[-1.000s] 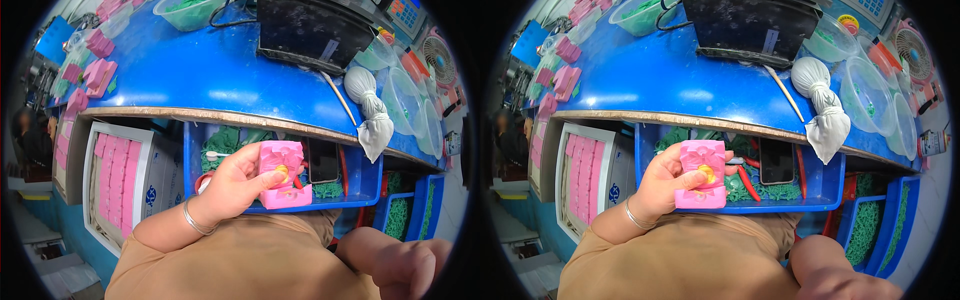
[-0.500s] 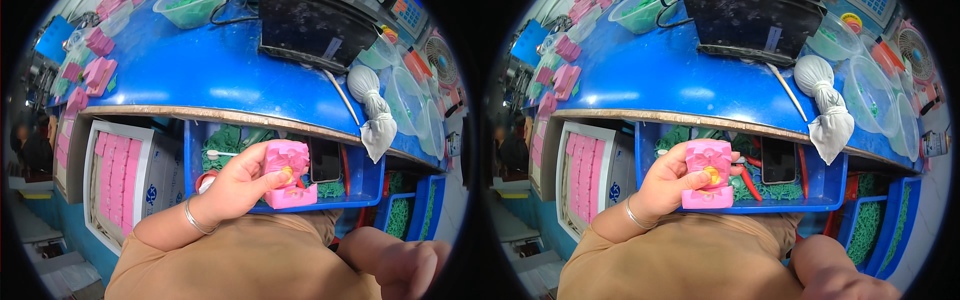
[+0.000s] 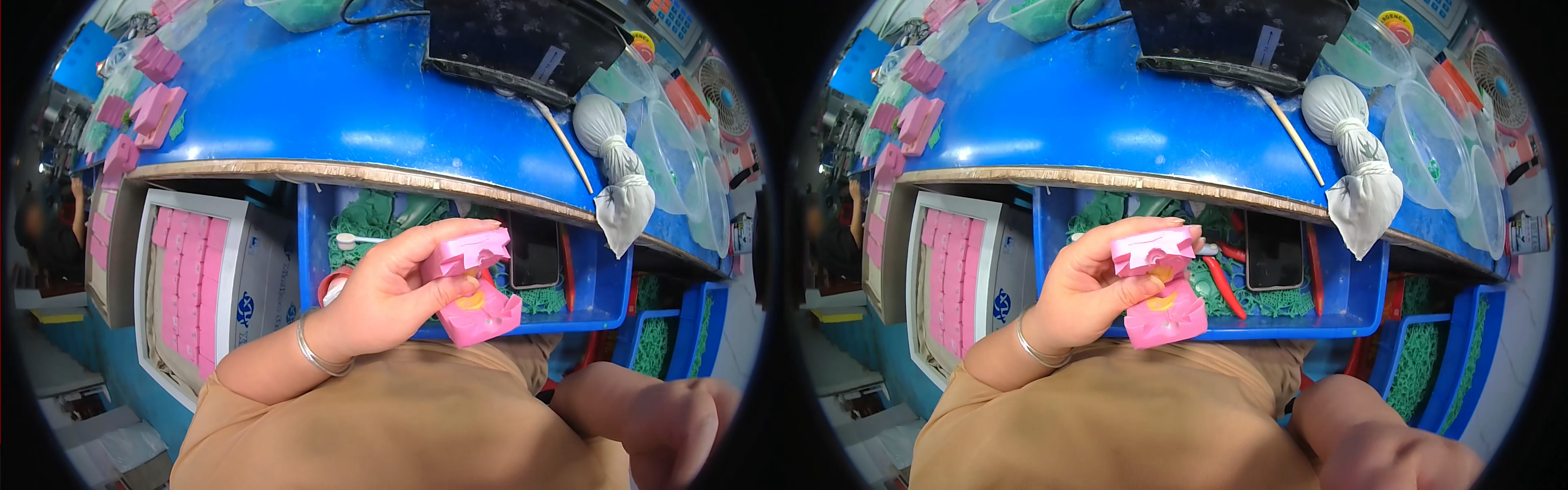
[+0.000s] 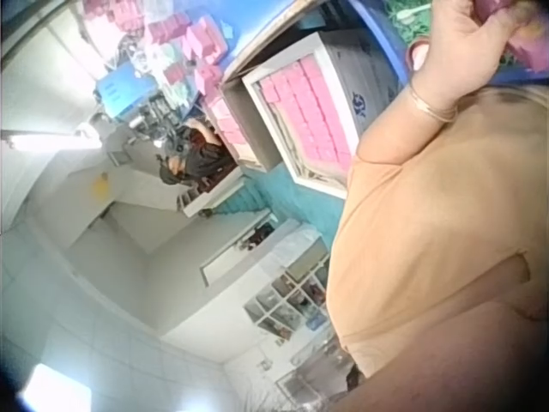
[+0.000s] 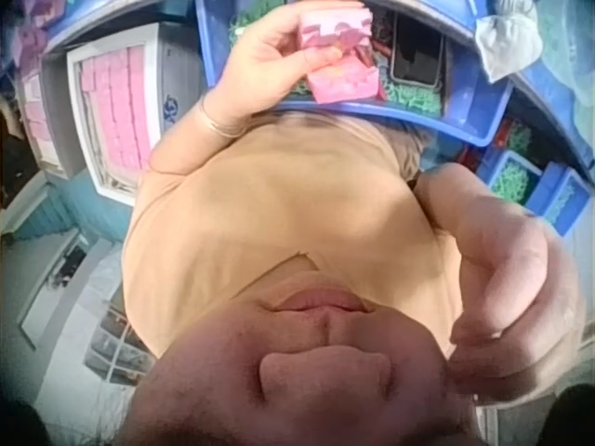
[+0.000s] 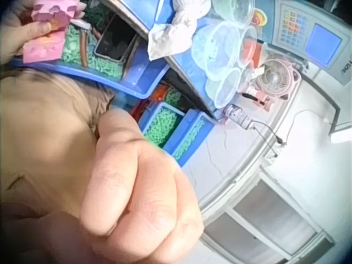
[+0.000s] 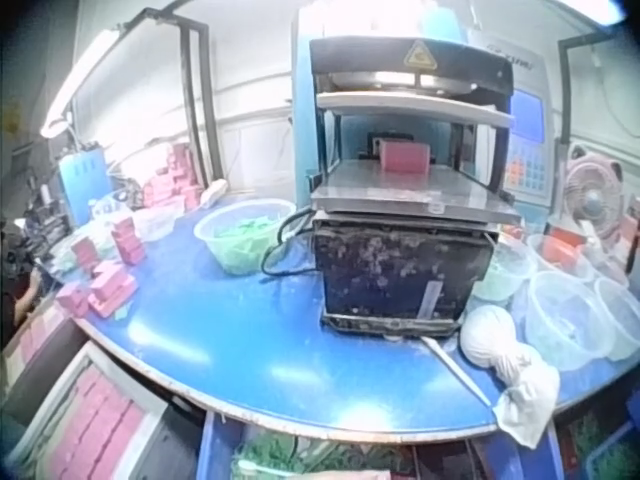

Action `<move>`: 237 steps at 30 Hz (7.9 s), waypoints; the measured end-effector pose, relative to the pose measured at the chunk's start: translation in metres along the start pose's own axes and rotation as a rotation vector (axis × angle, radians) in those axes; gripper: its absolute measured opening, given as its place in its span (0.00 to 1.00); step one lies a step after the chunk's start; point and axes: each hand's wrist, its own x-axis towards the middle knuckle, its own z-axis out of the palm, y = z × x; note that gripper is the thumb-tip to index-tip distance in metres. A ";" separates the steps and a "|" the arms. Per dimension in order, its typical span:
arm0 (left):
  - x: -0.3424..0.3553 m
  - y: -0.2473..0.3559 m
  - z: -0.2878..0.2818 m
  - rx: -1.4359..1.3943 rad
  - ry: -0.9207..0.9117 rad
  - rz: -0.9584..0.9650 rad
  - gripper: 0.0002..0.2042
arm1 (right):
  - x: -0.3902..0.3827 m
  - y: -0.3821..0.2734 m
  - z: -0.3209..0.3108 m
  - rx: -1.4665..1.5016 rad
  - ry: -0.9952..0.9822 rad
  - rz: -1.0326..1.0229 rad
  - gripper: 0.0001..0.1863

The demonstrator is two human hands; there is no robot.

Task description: The recorder is removing small green wax items from a pink silicone mold and using a small heat press to finish the objects.

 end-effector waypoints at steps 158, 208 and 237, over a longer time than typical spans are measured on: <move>0.003 0.021 -0.017 0.805 0.148 0.391 0.39 | -0.029 0.054 -0.055 -0.543 0.092 1.137 0.26; 0.021 0.055 -0.017 1.292 0.004 0.981 0.23 | -0.086 0.005 -0.063 -0.154 -0.115 1.528 0.22; 0.081 0.046 -0.093 1.654 0.620 0.253 0.37 | 0.087 0.051 -0.075 -0.326 0.722 0.962 0.21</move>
